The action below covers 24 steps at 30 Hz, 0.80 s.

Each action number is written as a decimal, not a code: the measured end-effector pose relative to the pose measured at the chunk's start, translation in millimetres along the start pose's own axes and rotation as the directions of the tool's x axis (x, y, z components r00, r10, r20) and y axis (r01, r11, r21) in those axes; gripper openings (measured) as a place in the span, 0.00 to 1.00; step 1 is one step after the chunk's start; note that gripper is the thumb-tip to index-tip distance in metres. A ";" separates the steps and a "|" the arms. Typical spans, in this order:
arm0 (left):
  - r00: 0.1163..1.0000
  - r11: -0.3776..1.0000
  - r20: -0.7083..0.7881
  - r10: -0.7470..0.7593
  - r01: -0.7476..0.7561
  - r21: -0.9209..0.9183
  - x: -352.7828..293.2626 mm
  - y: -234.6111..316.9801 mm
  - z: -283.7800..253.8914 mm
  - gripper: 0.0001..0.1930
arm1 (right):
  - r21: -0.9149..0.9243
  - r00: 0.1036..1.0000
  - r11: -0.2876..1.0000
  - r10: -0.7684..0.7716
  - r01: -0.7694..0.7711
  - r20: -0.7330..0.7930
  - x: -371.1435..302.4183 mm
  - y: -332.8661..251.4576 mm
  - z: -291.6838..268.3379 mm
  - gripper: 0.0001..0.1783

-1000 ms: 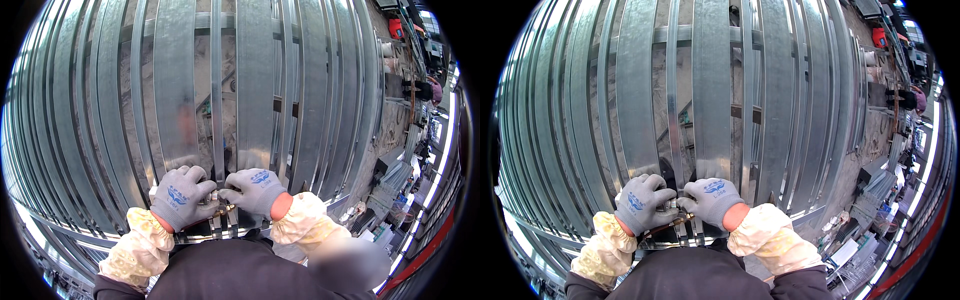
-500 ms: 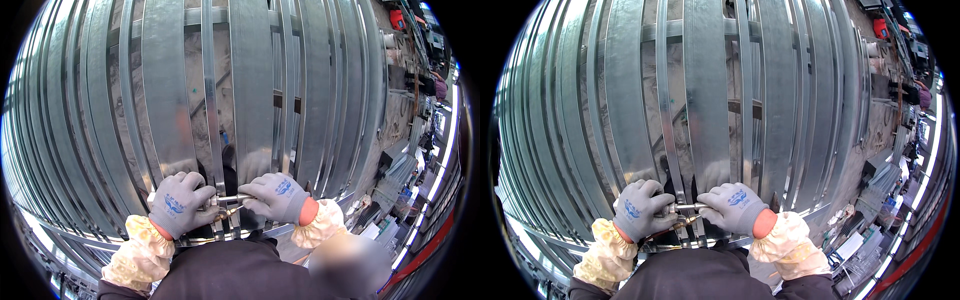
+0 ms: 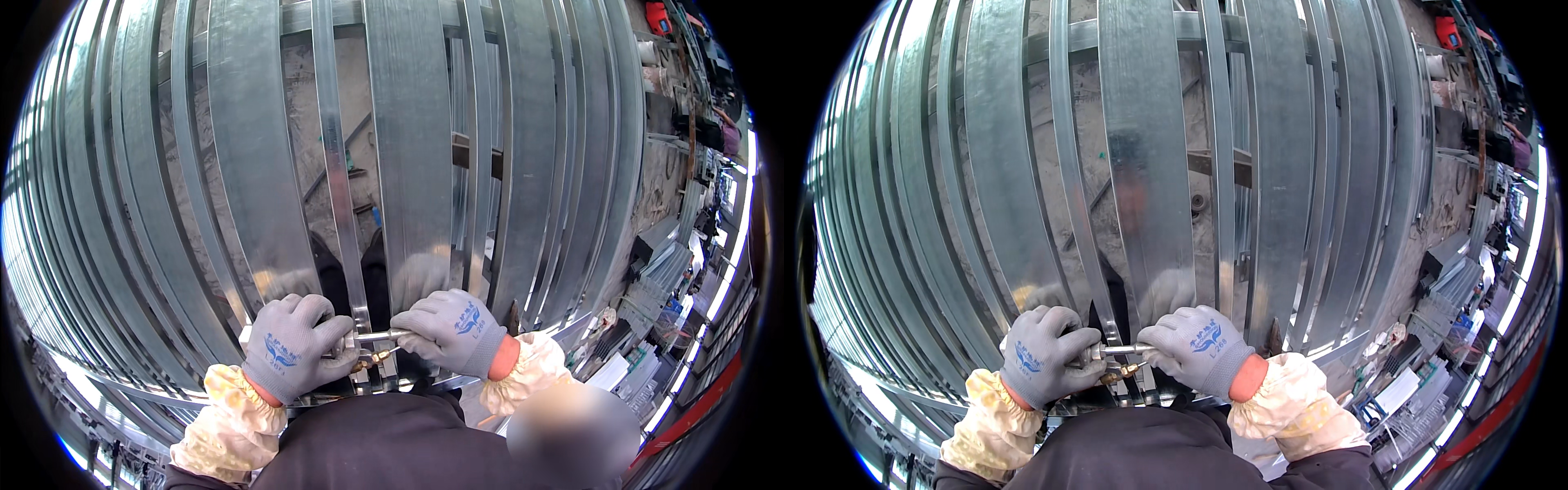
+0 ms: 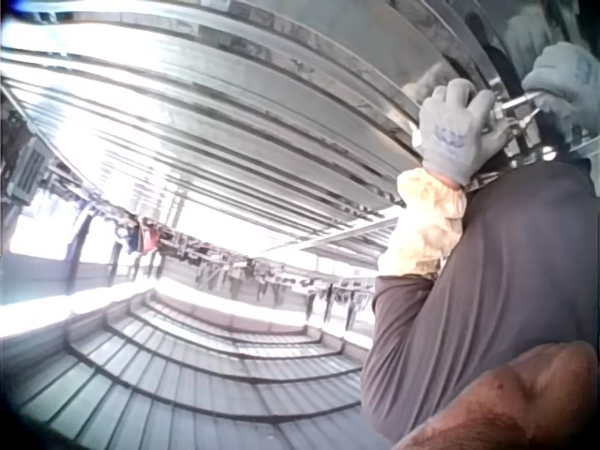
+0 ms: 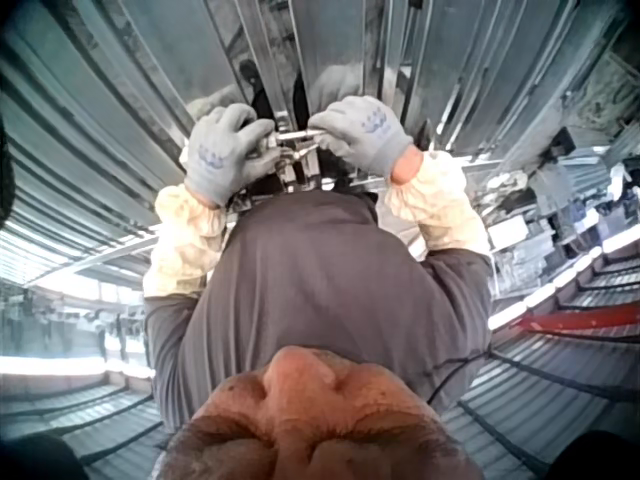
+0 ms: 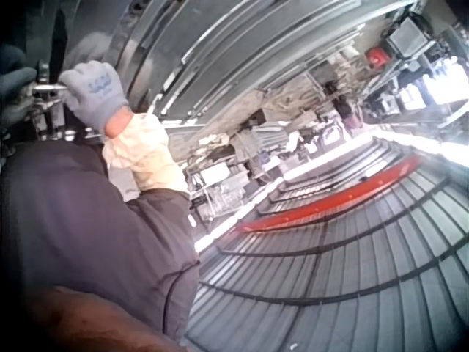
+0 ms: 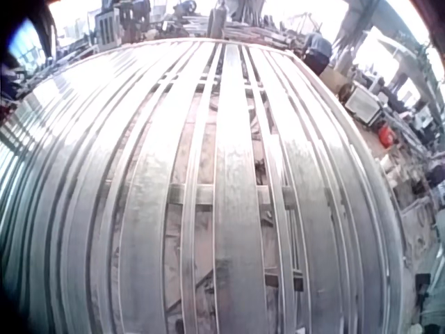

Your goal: The person welds a large curved metal frame using a handheld welding gun, repeatedly striking the tool to generate sparks and adjusting the nozzle with pliers. The person moves along the frame, welding at multiple points and briefly repositioning the frame before continuing.

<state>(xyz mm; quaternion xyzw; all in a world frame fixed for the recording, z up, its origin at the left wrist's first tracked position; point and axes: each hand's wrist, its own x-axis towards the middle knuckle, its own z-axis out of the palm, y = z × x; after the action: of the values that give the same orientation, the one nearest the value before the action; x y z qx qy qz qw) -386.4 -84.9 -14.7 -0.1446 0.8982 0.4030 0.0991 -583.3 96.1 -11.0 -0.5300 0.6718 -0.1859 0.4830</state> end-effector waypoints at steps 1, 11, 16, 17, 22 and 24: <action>1.000 1.000 0.003 0.001 -0.001 0.000 0.3 0.2 -0.5 0.18 | 0.003 1.000 1.000 0.000 0.000 -0.004 0.1 -0.1 0.0 0.10; 1.000 1.000 0.007 0.000 0.000 0.001 1.3 0.4 -1.0 0.17 | 0.029 0.997 1.000 0.007 -0.005 -0.079 -3.1 0.3 5.6 0.11; 1.000 1.000 0.011 0.001 -0.001 0.003 1.3 0.4 -1.0 0.18 | 0.052 0.995 0.999 0.011 -0.005 -0.102 -6.8 3.5 13.1 0.13; 1.000 1.000 0.011 0.001 -0.001 0.002 0.9 0.5 -1.0 0.18 | 0.050 0.993 0.999 0.007 -0.001 -0.114 -6.9 2.7 13.2 0.12; 1.000 1.000 -0.003 0.006 -0.006 0.010 0.6 0.6 -0.4 0.17 | 0.039 0.994 0.999 -0.005 0.009 -0.109 -5.7 1.1 11.1 0.10; 1.000 1.000 -0.007 0.005 -0.004 0.006 0.6 0.9 -0.3 0.17 | -0.001 0.997 1.000 -0.005 0.005 -0.071 -5.3 -0.6 7.8 0.11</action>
<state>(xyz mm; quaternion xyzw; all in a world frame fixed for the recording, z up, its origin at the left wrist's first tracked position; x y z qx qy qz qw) -387.3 -84.6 -14.0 -0.1437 0.9001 0.4000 0.0956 -576.5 102.6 -11.8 -0.5250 0.6872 -0.2057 0.4581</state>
